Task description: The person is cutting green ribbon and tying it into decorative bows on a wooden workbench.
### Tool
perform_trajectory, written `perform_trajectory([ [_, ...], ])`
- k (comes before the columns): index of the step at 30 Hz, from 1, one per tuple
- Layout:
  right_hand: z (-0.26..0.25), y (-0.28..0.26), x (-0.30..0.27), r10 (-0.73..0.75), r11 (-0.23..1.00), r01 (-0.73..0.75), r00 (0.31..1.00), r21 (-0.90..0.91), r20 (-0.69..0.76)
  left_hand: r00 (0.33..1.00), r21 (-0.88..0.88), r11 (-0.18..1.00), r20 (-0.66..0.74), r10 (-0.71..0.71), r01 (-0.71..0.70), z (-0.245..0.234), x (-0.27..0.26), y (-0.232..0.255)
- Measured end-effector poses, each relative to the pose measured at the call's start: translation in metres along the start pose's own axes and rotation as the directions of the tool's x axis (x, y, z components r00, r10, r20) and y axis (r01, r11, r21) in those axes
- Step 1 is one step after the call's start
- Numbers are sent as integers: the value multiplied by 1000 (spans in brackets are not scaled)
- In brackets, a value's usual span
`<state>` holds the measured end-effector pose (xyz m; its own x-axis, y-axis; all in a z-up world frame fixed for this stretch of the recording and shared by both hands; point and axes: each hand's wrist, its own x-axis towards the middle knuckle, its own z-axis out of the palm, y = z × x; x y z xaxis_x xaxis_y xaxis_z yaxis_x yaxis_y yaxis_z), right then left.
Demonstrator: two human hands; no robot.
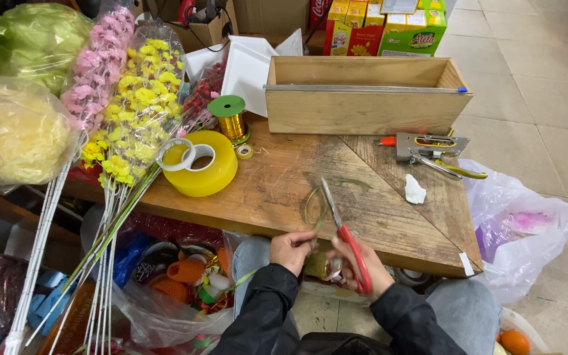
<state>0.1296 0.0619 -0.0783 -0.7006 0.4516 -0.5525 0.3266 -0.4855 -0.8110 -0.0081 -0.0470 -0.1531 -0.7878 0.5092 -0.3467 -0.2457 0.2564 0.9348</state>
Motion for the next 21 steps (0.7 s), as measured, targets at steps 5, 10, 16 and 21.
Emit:
perform_trajectory([
  [5, -6, 23, 46, -228, 970, 237, 964, 54, -137, 995, 127, 988, 69, 78, -87, 9, -12, -22],
  [10, -21, 23, 77, -350, 937, 347, 928, -42, -126, 978, 123, 983, 177, 111, -134, -12, -29, -28],
  [16, -46, -58, 86, -563, 819, 535, 819, -206, -112, 968, 230, 955, 208, 138, -186, -57, -46, -12],
  [21, -46, -124, 110, -645, 757, 612, 755, -227, -115, 954, 240, 931, 191, 232, -275, -34, 22, 45],
])
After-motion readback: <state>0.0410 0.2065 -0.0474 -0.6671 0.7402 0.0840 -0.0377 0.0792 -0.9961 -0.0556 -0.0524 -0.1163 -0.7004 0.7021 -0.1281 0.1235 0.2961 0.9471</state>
